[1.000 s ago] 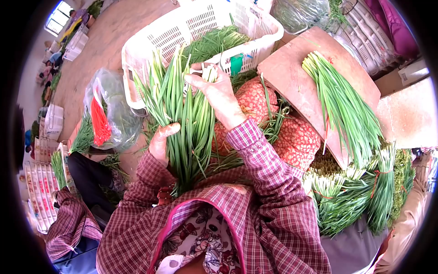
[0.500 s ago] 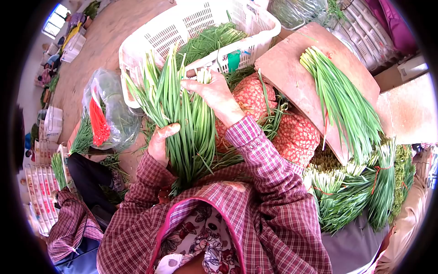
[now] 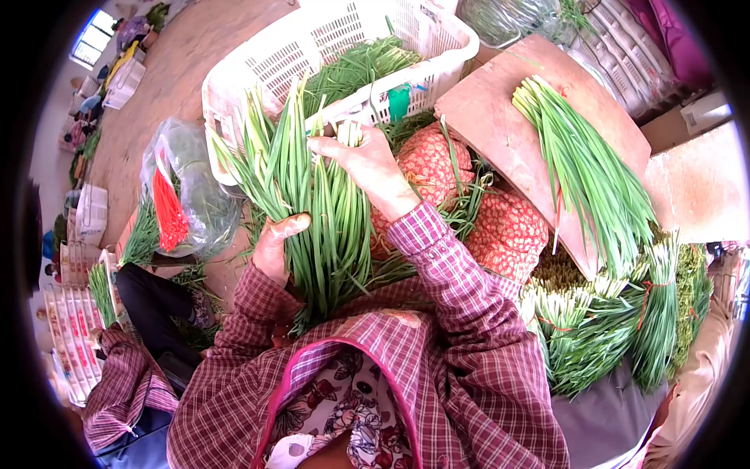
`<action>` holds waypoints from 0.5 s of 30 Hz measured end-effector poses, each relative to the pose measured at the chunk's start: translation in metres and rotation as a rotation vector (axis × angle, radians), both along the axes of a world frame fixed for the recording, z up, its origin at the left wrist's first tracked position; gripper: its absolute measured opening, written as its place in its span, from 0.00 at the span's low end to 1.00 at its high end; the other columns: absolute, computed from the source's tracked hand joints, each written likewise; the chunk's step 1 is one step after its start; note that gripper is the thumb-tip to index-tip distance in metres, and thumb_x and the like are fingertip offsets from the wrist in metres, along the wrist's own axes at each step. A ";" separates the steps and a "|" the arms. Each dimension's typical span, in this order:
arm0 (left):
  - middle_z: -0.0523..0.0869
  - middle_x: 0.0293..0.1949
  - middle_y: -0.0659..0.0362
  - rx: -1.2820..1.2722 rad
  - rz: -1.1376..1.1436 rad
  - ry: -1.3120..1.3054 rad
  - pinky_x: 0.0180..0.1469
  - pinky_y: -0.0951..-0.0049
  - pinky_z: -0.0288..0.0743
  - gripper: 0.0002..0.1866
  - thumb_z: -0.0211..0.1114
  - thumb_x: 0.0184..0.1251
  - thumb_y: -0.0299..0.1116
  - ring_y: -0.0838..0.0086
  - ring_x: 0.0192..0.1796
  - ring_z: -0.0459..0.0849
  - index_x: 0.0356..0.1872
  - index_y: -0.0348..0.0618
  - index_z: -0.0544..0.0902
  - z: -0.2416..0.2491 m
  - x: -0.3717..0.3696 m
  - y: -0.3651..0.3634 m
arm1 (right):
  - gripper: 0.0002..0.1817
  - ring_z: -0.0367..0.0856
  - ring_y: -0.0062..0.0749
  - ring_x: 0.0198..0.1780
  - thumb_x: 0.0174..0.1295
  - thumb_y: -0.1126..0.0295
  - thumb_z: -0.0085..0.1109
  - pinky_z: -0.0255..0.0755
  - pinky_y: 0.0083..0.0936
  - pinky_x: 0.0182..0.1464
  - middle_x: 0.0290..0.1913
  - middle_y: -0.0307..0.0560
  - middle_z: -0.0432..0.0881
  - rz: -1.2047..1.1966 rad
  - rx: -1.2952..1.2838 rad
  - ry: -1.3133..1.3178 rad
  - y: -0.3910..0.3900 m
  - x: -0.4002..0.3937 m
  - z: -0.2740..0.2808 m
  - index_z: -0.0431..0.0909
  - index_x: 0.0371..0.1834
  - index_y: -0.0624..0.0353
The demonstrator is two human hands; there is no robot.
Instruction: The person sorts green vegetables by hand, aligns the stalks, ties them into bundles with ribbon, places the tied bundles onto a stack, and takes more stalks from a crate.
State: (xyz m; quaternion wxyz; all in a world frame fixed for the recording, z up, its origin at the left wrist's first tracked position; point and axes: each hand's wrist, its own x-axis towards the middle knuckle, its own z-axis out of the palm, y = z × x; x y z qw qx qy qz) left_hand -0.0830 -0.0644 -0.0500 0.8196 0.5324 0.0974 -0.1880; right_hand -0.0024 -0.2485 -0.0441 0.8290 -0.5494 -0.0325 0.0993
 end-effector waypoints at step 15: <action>0.87 0.36 0.54 -0.056 -0.310 -0.240 0.52 0.68 0.78 0.34 0.70 0.53 0.29 0.69 0.39 0.85 0.64 0.33 0.71 -0.033 0.019 0.031 | 0.16 0.80 0.23 0.29 0.65 0.60 0.63 0.80 0.23 0.32 0.31 0.37 0.81 -0.055 0.423 0.181 -0.034 0.027 -0.004 0.79 0.47 0.61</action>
